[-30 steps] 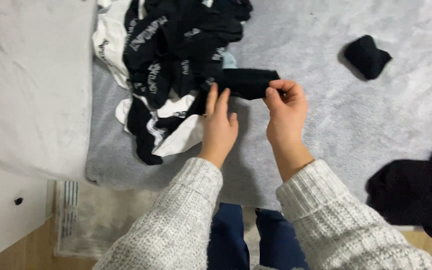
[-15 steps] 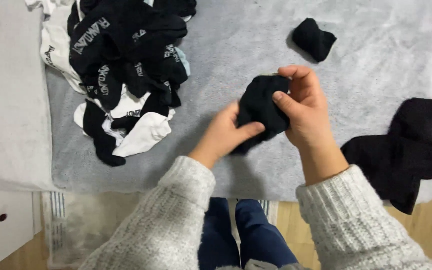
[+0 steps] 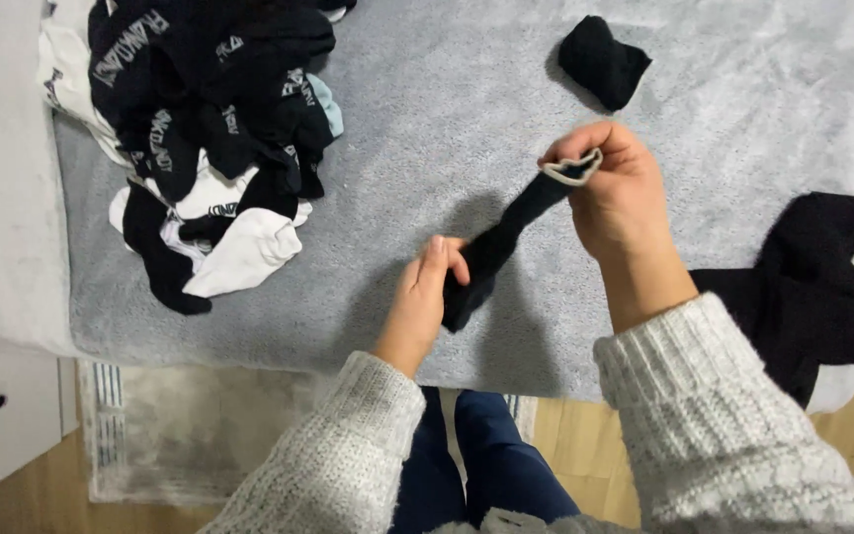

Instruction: Folding and rolling pairs of socks on a bed and organizing them into a dresser drawer.

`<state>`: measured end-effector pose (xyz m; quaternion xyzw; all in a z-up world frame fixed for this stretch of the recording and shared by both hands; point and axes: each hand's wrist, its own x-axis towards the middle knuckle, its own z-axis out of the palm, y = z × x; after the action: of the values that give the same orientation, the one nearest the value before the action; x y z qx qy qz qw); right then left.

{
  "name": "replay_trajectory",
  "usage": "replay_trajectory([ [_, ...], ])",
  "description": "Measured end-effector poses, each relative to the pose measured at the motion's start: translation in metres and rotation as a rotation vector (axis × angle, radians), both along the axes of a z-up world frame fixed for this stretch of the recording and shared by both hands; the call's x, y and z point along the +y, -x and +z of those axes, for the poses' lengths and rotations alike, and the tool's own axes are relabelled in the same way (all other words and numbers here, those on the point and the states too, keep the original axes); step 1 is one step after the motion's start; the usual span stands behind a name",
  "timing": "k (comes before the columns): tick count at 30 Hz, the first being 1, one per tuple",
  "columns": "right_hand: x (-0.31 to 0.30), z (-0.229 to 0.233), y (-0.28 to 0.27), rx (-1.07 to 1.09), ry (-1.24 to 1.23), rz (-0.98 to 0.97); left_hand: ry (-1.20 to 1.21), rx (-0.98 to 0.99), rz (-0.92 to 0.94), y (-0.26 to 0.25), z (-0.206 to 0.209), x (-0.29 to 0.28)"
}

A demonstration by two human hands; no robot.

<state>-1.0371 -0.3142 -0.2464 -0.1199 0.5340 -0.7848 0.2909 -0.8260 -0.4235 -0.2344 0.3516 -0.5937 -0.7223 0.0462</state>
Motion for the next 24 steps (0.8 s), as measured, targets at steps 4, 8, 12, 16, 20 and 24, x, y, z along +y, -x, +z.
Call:
replay_trajectory([
  [4, -0.011, -0.019, 0.017, -0.054, 0.117, 0.078, 0.132, -0.274, 0.108, 0.007, -0.031, 0.016],
  [8, -0.007, -0.083, 0.030, -0.357, -0.236, -0.036, 0.203, -0.255, 0.161, 0.008, -0.078, 0.039],
  [12, 0.010, -0.140, 0.021, -0.508, -0.536, -0.095, 0.251, -0.348, 0.189, 0.019, -0.111, 0.045],
  [16, 0.008, -0.148, -0.009, -0.237, -0.698, -0.015, 0.422, -0.380, 0.316, 0.034, -0.141, 0.029],
  [20, 0.001, -0.188, -0.013, -0.009, -0.925, 0.095, 0.601, -0.560, 0.208, 0.063, -0.169, 0.011],
  [24, -0.012, -0.159, -0.019, -0.031, -0.806, -0.020, 0.400, -0.497, 0.379, 0.075, -0.156, 0.003],
])
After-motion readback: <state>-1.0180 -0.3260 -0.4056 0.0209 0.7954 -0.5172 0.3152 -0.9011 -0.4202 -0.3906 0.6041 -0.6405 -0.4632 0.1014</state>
